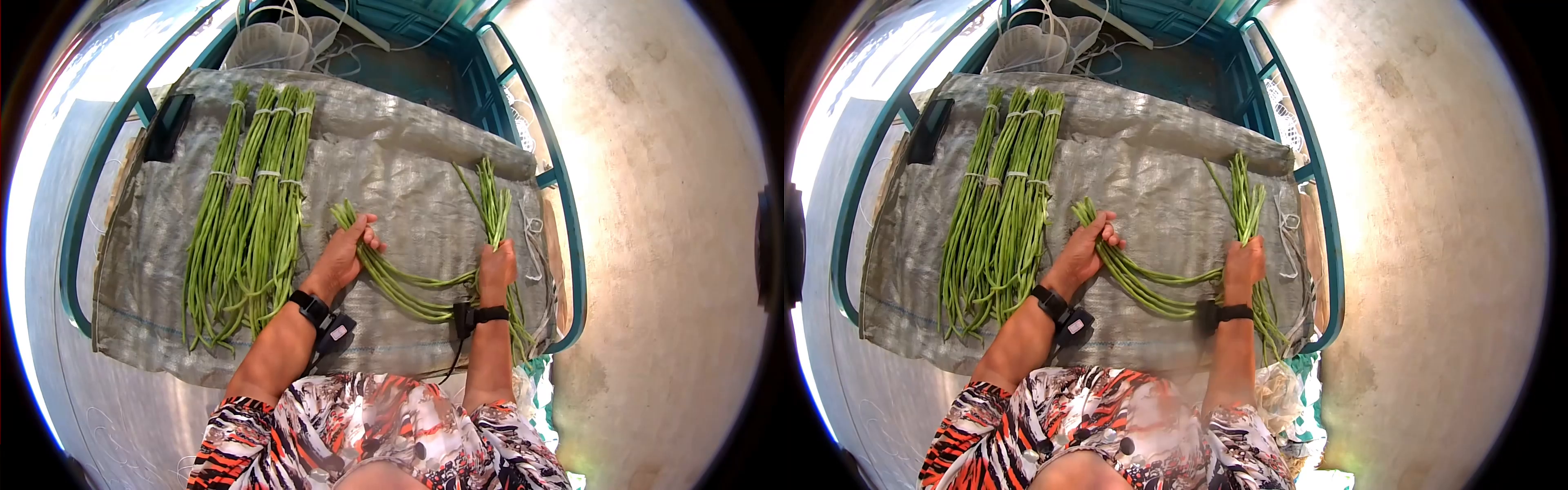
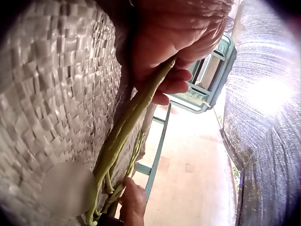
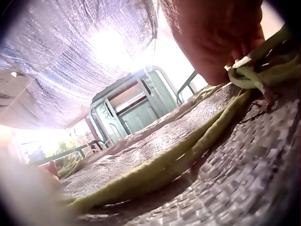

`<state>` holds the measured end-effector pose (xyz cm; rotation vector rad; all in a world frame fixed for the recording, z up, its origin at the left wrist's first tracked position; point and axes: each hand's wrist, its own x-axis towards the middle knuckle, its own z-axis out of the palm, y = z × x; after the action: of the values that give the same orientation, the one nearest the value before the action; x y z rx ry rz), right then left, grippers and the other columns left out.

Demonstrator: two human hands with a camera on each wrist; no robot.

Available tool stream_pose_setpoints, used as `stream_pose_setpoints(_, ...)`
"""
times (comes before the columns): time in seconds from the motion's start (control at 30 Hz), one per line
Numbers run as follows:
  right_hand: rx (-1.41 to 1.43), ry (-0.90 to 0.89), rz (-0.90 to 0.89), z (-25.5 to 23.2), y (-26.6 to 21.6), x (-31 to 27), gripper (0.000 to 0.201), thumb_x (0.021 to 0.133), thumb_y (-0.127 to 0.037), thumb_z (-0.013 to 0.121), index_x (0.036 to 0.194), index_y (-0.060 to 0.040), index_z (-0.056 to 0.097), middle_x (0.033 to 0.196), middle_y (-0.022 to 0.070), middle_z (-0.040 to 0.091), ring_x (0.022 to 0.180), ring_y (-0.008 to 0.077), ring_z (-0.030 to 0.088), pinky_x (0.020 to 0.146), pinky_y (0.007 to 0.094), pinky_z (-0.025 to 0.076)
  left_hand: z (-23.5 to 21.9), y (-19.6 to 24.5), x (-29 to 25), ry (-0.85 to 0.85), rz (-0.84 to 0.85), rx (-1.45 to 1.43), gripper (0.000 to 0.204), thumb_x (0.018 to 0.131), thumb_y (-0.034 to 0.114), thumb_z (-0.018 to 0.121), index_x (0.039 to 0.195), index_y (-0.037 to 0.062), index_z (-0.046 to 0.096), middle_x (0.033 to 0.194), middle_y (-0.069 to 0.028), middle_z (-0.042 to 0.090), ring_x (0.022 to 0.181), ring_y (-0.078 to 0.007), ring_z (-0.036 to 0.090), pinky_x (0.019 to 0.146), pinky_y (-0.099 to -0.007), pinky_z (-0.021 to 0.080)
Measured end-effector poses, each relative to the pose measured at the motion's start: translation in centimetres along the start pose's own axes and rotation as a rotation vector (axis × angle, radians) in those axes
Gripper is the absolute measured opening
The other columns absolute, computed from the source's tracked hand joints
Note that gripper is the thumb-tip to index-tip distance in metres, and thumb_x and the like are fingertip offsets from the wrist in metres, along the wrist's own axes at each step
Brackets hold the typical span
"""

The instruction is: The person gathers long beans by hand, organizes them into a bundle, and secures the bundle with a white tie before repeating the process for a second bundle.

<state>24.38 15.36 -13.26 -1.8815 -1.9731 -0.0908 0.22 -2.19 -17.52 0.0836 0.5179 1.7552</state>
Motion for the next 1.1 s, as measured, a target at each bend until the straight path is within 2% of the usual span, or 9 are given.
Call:
stream_pose_setpoints(0.17,0.048,-0.046,0.076,0.0,0.8,0.5,0.018,0.078,-0.020,0.054,0.086,-0.0048,0.054,0.089,0.0153,0.063,0.081,0.0388,0.061,0.072,0.0498,0.046,-0.2,0.0,0.1,-0.027,-0.002,0.014,0.029,0.099,0.029,0.051,0.113,0.0042,0.051,0.074,0.0001,0.055,0.075,-0.0149,0.058,0.083,-0.0365,0.052)
stream_pose_setpoints(0.37,0.035,0.302,-0.221,-0.1,0.1,0.0,0.016,0.082,-0.018,0.053,0.092,-0.0055,0.055,0.092,0.0140,0.063,0.077,0.0372,0.058,0.074,0.0464,0.045,0.0,0.2,-0.2,-0.014,-0.014,0.034,0.031,0.099,0.028,0.049,0.116,0.0025,0.052,0.105,-0.0131,0.064,0.099,-0.0253,0.062,0.089,-0.0380,0.052)
stream_pose_setpoints(0.47,0.595,0.076,-0.131,-0.7,-2.0,-1.6,0.012,0.087,-0.011,0.055,0.098,-0.0048,0.055,0.088,0.0085,0.061,0.076,0.0187,0.058,0.070,0.0347,0.047,0.0,0.4,-0.1,-0.041,-0.021,0.034,0.035,0.099,0.027,0.049,0.123,0.0015,0.049,0.125,-0.0210,0.055,0.112,-0.0307,0.058,0.095,-0.0411,0.050)
stream_pose_setpoints(0.57,1.070,-0.364,-0.153,-2.1,-4.6,-4.9,0.010,0.091,-0.008,0.054,0.100,-0.0032,0.052,0.087,0.0036,0.059,0.077,0.0078,0.053,0.069,0.0238,0.044,-0.1,0.2,0.0,-0.062,-0.026,0.008,0.040,0.099,0.027,0.050,0.129,0.0015,0.044,0.129,-0.0222,0.051,0.116,-0.0314,0.055,0.096,-0.0406,0.050)
stream_pose_setpoints(0.67,1.110,-0.651,-0.286,-2.7,-6.0,-8.8,0.012,0.091,-0.006,0.055,0.103,-0.0022,0.054,0.086,0.0023,0.060,0.074,0.0060,0.053,0.066,0.0211,0.043,-0.2,0.1,0.1,-0.076,-0.024,-0.020,0.045,0.098,0.028,0.050,0.134,0.0016,0.039,0.132,-0.0229,0.048,0.117,-0.0315,0.054,0.097,-0.0403,0.049)
stream_pose_setpoints(0.77,0.882,-0.759,-0.345,-2.7,-6.1,-11.2,0.017,0.090,-0.006,0.058,0.106,-0.0014,0.056,0.083,0.0020,0.061,0.071,0.0065,0.053,0.062,0.0215,0.042,-0.1,0.1,-0.1,-0.086,-0.008,-0.025,0.046,0.098,0.027,0.050,0.135,0.0020,0.038,0.133,-0.0229,0.048,0.118,-0.0317,0.054,0.097,-0.0406,0.048)
stream_pose_setpoints(0.97,0.755,-0.483,-0.435,-4.0,-5.9,-12.0,0.015,0.087,-0.005,0.062,0.101,-0.0016,0.061,0.080,0.0018,0.061,0.066,0.0074,0.052,0.060,0.0240,0.044,-0.3,0.0,0.0,-0.092,0.017,-0.038,0.042,0.100,0.026,0.047,0.134,0.0038,0.041,0.133,-0.0219,0.049,0.119,-0.0323,0.053,0.099,-0.0417,0.046)
stream_pose_setpoints(1.07,0.637,-0.505,-0.445,-5.3,-5.3,-11.7,0.017,0.083,-0.009,0.061,0.098,-0.0026,0.062,0.085,0.0133,0.061,0.070,0.0243,0.060,0.064,0.0336,0.048,-0.2,-0.1,0.1,-0.074,0.035,-0.045,0.039,0.100,0.026,0.046,0.132,0.0044,0.043,0.129,-0.0200,0.052,0.117,-0.0317,0.054,0.098,-0.0416,0.047)
stream_pose_setpoints(1.1,0.619,-0.500,-0.456,-5.3,-5.1,-11.6,0.016,0.083,-0.009,0.061,0.097,-0.0028,0.062,0.085,0.0131,0.061,0.070,0.0246,0.060,0.064,0.0338,0.047,-0.2,-0.2,0.1,-0.062,0.043,-0.046,0.038,0.100,0.026,0.046,0.131,0.0044,0.044,0.125,-0.0187,0.054,0.114,-0.0309,0.056,0.096,-0.0416,0.048)
